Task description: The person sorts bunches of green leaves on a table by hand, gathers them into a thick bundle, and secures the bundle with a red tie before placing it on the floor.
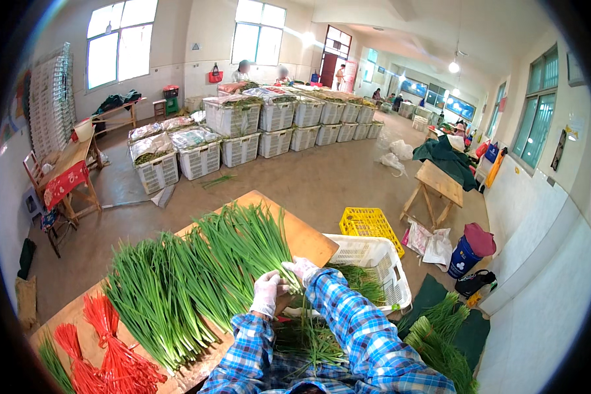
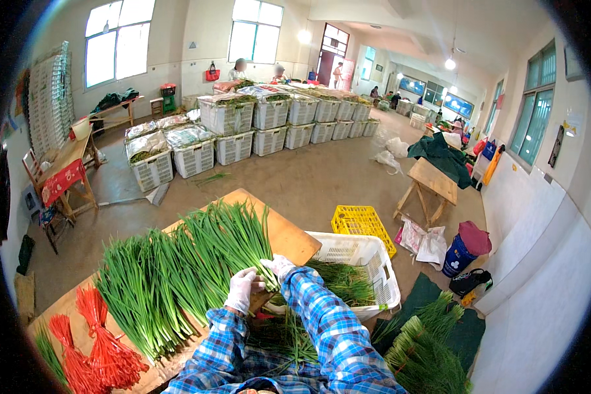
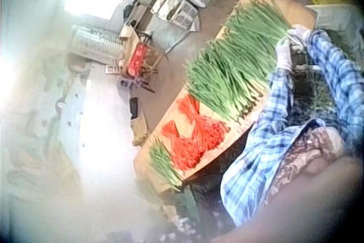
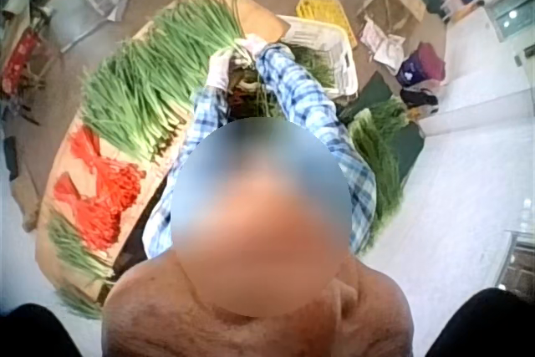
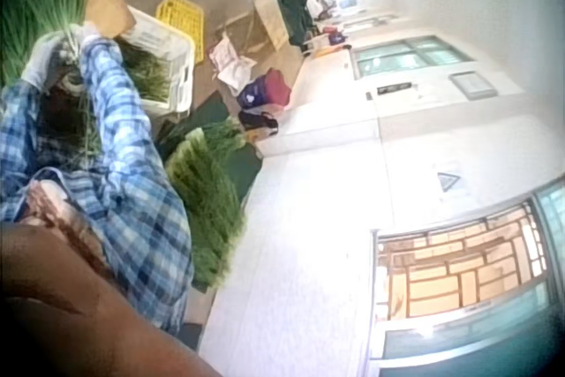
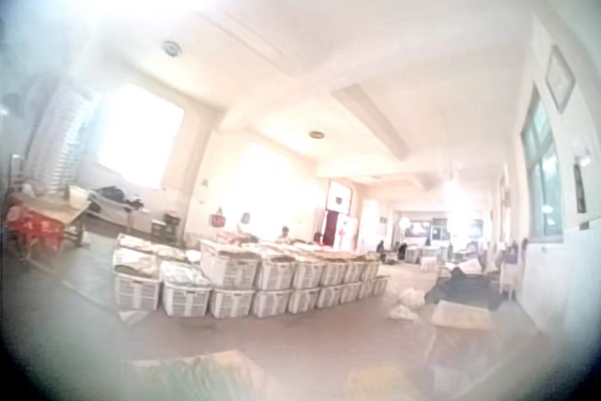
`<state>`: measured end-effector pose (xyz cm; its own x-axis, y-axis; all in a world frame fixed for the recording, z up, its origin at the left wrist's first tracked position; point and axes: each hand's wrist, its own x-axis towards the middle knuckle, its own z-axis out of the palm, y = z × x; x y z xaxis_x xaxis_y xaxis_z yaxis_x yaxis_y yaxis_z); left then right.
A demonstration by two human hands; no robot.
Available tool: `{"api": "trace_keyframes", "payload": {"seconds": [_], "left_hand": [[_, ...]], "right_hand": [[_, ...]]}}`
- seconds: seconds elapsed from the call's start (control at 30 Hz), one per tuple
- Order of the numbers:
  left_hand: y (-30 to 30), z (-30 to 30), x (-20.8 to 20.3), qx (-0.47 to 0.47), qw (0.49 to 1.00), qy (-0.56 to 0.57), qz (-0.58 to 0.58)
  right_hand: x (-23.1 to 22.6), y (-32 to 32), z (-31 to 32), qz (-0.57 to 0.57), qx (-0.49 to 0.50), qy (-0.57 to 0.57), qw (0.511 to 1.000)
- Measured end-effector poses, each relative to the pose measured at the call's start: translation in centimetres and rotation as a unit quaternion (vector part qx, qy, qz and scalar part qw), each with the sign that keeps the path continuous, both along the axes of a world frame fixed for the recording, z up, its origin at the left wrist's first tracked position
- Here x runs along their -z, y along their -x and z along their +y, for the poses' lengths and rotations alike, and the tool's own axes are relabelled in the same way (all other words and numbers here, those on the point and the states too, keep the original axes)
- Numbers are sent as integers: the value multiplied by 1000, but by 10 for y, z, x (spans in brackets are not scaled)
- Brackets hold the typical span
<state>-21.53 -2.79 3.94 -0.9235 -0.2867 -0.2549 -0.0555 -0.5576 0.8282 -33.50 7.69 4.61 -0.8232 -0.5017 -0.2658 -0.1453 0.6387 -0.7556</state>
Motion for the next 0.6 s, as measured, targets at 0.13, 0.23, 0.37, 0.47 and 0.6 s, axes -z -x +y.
{"api": "trace_keyframes", "payload": {"seconds": [0.13,0.23,0.37,0.47,0.6], "left_hand": [[-10,3,29,-88,995,45,30],[-21,6,27,-124,988,88,-9],[-23,-4,44,-80,990,113,15],[0,9,51,-37,998,31,38],[8,18,71,-83,994,66,12]], "right_hand": [[-18,-19,3,37,-31,26,999],[-4,-16,-4,77,-21,-61,995],[27,-10,-26,57,-27,-146,987],[-8,-18,-16,93,0,-160,983],[11,-14,-18,144,-20,-163,976]]}}
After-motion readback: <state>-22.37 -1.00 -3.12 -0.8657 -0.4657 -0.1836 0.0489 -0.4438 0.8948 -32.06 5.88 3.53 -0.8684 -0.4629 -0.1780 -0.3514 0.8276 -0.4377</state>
